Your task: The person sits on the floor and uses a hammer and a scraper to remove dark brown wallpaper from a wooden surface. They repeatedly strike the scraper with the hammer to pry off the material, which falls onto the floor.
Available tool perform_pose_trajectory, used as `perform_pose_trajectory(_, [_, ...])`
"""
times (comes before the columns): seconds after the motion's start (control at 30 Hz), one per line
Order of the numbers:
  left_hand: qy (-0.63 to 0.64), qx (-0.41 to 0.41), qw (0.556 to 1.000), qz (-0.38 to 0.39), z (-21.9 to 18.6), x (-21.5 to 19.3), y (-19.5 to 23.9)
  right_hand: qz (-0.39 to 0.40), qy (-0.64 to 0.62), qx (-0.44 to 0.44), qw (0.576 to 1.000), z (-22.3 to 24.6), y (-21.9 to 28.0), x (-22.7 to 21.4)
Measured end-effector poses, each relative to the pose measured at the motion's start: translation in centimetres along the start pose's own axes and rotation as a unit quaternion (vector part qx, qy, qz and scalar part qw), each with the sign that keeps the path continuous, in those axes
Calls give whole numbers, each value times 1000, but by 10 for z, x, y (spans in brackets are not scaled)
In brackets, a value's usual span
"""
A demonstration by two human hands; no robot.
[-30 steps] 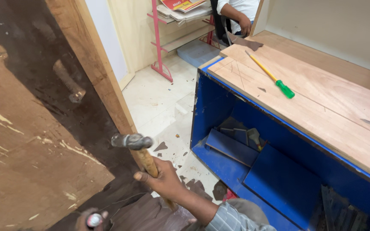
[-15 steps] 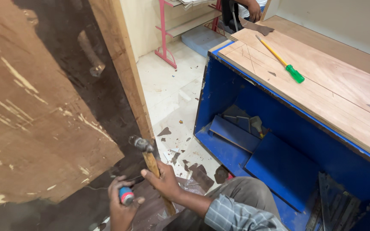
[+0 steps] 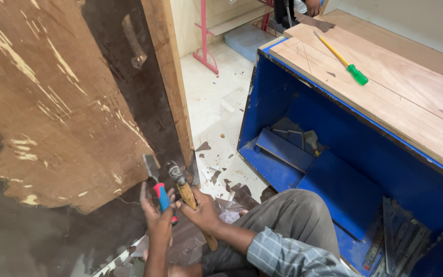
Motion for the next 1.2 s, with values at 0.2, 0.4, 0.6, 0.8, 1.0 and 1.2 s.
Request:
perform_pose_trajectory(0.2, [78,-63,995,-16,-6,-1,5,-23,3,23,999,-32,19,10])
perform_pose_trajectory(0.4, [57,-94,993,-43,24,-16,6,-32,-107,53,992,-44,26,-2])
perform_pose_trajectory(0.6, [13,-71,996,-53,30,-18,7,-50,-74,43,995,-31,5,8])
perform_pose_trajectory(0.8, [97,-95,988,-72,27,-34,6,-17,-110,35,993,-62,4,35])
perform_pose_trajectory(1.0, [77,-90,989,-82,46,-35,8,20,-103,78,991,-68,7,39])
perform_pose_trajectory(1.2, [41,-97,991,-85,46,-33,10,3,-78,105,991,-68,2,37])
Point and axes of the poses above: each hand's wrist, its own y-axis away from the middle knuckle, its own x-axis out of the palm, z = x × y, the point moved 1 cm from there along -y, towards the middle knuckle, and after that the axes turned 14 degrees about z, right-handed, at the moved point
